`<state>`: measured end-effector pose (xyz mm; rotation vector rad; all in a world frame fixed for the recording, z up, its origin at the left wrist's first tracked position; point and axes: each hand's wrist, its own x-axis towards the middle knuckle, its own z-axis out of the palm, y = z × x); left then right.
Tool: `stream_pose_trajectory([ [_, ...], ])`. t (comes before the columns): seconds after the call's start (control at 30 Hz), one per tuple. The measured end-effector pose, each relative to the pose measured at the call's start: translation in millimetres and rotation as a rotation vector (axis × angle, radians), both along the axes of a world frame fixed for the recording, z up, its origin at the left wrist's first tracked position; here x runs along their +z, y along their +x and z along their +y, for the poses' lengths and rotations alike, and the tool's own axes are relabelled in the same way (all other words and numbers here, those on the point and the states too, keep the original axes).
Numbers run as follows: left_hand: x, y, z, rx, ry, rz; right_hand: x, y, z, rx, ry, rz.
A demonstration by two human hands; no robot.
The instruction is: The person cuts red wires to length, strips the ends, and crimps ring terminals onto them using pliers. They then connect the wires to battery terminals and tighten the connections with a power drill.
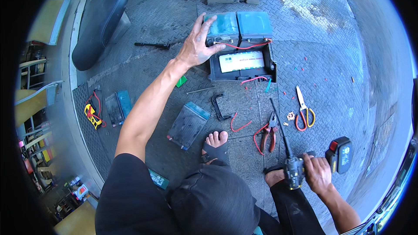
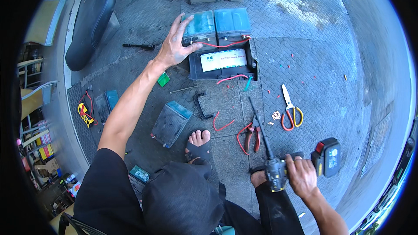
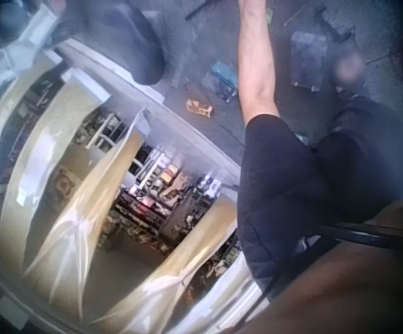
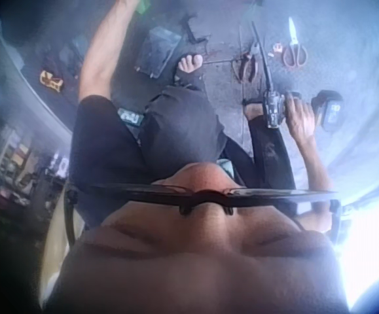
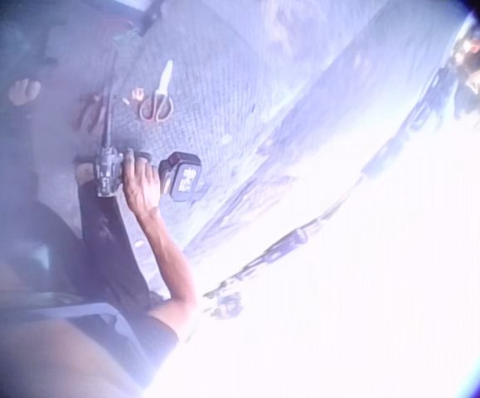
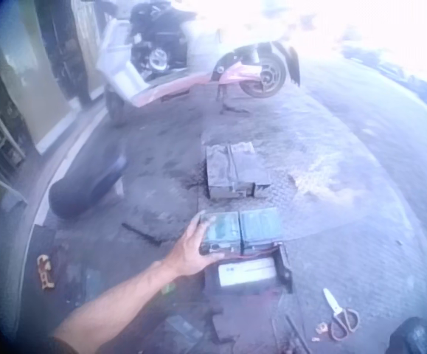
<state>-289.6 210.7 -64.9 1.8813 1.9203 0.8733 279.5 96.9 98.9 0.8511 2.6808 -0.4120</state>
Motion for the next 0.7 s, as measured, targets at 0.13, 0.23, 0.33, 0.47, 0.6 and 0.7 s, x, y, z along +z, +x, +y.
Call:
stream_pose_trajectory([
  [0.13,-1.4,5.9,0.1,0.034,0.025,0.003,4.9,57.3,-9.9,-0.149,0.037,-0.154],
  [0.23,-3.8,7.4,-1.1,0.057,0.049,0.018,-22.6,93.6,-20.2,-0.325,0.110,-0.128],
  [0.33,-3.0,4.2,-1.7,0.055,0.030,0.009,-71.0,122.6,-32.3,-0.521,0.159,-0.083],
  [0.47,5.5,-0.8,4.0,0.042,-0.011,0.047,-138.6,149.1,-46.1,-0.800,0.084,-0.039],
  [0.6,19.9,-1.4,10.6,0.004,-0.100,0.102,-172.7,167.2,-53.7,-0.899,-0.032,-0.134],
  [0.7,33.1,4.1,9.0,0.028,-0.186,0.186,-183.8,176.3,-53.4,-0.885,-0.100,-0.168],
])
